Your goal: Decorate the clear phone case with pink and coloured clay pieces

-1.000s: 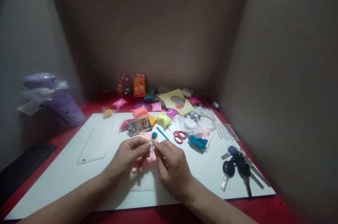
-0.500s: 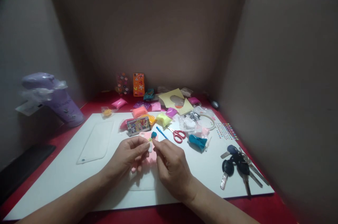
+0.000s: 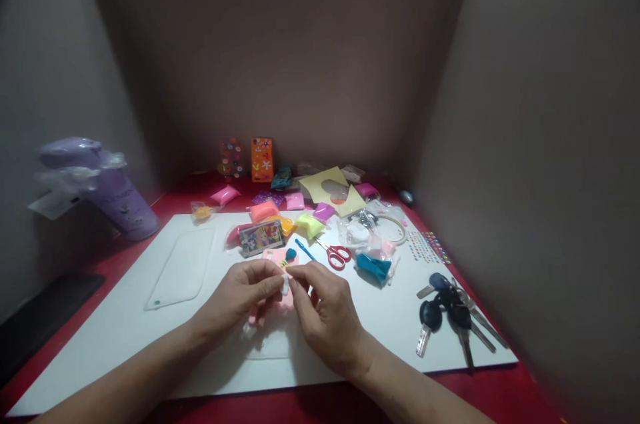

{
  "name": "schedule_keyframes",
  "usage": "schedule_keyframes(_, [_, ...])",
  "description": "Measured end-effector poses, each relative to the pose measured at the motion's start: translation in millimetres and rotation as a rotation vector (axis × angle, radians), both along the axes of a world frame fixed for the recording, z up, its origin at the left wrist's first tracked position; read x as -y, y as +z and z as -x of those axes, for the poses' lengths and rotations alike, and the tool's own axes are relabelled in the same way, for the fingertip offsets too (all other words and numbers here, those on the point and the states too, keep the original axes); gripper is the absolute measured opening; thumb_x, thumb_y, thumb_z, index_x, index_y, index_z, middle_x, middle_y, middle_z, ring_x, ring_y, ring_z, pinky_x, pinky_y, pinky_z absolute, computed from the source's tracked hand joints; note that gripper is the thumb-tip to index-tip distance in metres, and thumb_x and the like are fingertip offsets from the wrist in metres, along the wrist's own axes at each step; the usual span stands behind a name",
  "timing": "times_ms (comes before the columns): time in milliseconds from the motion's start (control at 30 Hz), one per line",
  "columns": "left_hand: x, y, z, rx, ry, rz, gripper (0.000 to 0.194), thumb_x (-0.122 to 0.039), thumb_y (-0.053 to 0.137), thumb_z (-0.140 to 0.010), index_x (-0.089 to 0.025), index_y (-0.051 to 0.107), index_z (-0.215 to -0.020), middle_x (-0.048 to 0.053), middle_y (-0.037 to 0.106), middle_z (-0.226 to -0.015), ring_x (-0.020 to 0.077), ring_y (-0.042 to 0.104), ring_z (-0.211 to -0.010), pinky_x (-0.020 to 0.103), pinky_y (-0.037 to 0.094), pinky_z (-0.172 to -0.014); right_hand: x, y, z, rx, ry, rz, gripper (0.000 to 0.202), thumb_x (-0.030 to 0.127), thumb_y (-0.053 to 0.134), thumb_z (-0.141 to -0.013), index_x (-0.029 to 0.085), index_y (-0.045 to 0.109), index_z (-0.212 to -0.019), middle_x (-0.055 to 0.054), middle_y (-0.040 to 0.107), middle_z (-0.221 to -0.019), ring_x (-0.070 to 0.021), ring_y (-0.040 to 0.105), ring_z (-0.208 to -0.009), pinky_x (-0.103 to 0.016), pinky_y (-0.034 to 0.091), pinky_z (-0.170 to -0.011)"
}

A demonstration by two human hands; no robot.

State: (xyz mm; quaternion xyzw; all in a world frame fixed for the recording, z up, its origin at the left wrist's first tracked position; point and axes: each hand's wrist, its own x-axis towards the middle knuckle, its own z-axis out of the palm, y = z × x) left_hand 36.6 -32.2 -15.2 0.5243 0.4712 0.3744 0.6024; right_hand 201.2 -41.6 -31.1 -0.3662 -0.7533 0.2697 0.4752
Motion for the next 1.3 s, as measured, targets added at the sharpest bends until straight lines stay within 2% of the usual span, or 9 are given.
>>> schedule_keyframes(233, [-0.9,-1.2,-0.7,0.027,0.010,0.019,0.034,-0.044,0.066,-0.073,-0.013,0.055,-0.065,0.000,0.059,-0.054,0.0049,0.045,-0.034,0.015,0.032,-0.031,-2.6,0.5,2.0,-0.030,0.011,0.131,0.010,0.018,0.051,-0.089,0.018,0.061,-0.085,-0.001,0.062,-0.077,-0.0141,0.056,-0.067,-0.025,0.043,-0.060])
schedule_keyframes(367, [0.4,1.1,-1.2,0.044,0.011,0.017,0.032,-0.041,0.072,-0.068,-0.013,0.058,-0.073,0.000,0.060,-0.056,0.0062,0.049,-0.040,0.014,0.034,-0.033,-2.6,-1.1,1.4,-0.076,-0.007,0.215,0.009,0.021,0.052,-0.089,0.019,0.059,-0.085,0.000,0.062,-0.077,-0.0132,0.056,-0.068,-0.023,0.043,-0.059])
schedule_keyframes(467, [1.6,2.7,-1.9,0.039,-0.006,0.016,0.028,-0.037,0.071,-0.070,-0.012,0.058,-0.072,0.000,0.060,-0.054,0.0060,0.049,-0.041,0.014,0.036,-0.036,-1.9,-0.9,0.8,-0.069,-0.007,0.223,0.009,0.021,0.051,-0.090,0.019,0.059,-0.085,0.000,0.062,-0.077,-0.0133,0.057,-0.068,-0.023,0.042,-0.058])
schedule_keyframes(567, [1.4,2.8,-2.8,0.043,0.013,0.015,0.026,-0.036,0.069,-0.072,-0.013,0.058,-0.072,0.001,0.062,-0.060,0.0059,0.050,-0.042,0.014,0.035,-0.035,-1.6,-1.6,0.3,-0.048,-0.013,0.169,0.011,0.019,0.050,-0.090,0.019,0.060,-0.091,-0.001,0.062,-0.081,-0.0145,0.057,-0.071,-0.024,0.043,-0.059])
schedule_keyframes(667, [0.3,0.8,-3.0,0.045,0.023,0.000,0.026,-0.036,0.068,-0.073,-0.012,0.057,-0.072,0.002,0.063,-0.065,0.0054,0.049,-0.042,0.014,0.034,-0.033,-2.4,-5.3,-0.5,-0.009,-0.042,0.001,0.020,0.014,0.048,-0.088,0.017,0.061,-0.103,-0.004,0.060,-0.081,-0.0163,0.056,-0.071,-0.027,0.042,-0.060])
schedule_keyframes(800, [-0.9,-2.6,-2.2,0.061,0.013,-0.005,0.025,-0.035,0.068,-0.073,-0.012,0.058,-0.075,0.000,0.060,-0.059,0.0047,0.046,-0.040,0.014,0.032,-0.033,-3.9,-10.9,-2.4,0.101,-0.037,-0.179,0.035,0.007,0.044,-0.084,0.018,0.061,-0.113,-0.007,0.057,-0.081,-0.0186,0.054,-0.072,-0.031,0.042,-0.062])
schedule_keyframes(1067, [-0.2,-1.7,-2.1,0.067,0.018,-0.010,0.026,-0.033,0.071,-0.069,-0.011,0.059,-0.077,-0.002,0.055,-0.057,0.0040,0.043,-0.038,0.014,0.031,-0.033,-6.7,-13.5,-5.1,0.130,-0.011,-0.218,0.049,0.001,0.045,-0.077,0.023,0.060,-0.117,-0.006,0.057,-0.086,-0.0182,0.056,-0.073,-0.030,0.043,-0.062])
schedule_keyframes(1200, [0.5,-2.6,-1.8,0.058,0.018,-0.020,0.026,-0.034,0.071,-0.069,-0.013,0.057,-0.074,-0.004,0.052,-0.055,0.0037,0.041,-0.039,0.014,0.032,-0.033,-7.3,-14.4,-5.9,0.112,-0.030,-0.210,0.050,0.001,0.045,-0.077,0.022,0.059,-0.120,-0.006,0.057,-0.086,-0.0178,0.056,-0.073,-0.029,0.044,-0.062])
schedule_keyframes(1300, [1.2,-2.3,-1.8,0.036,0.015,-0.007,0.027,-0.036,0.071,-0.069,-0.013,0.056,-0.074,-0.004,0.052,-0.053,0.0037,0.041,-0.037,0.015,0.032,-0.032,-6.9,-14.6,-6.3,0.097,0.010,-0.212,0.051,0.000,0.045,-0.076,0.024,0.060,-0.119,-0.005,0.057,-0.087,-0.0174,0.056,-0.075,-0.029,0.044,-0.063])
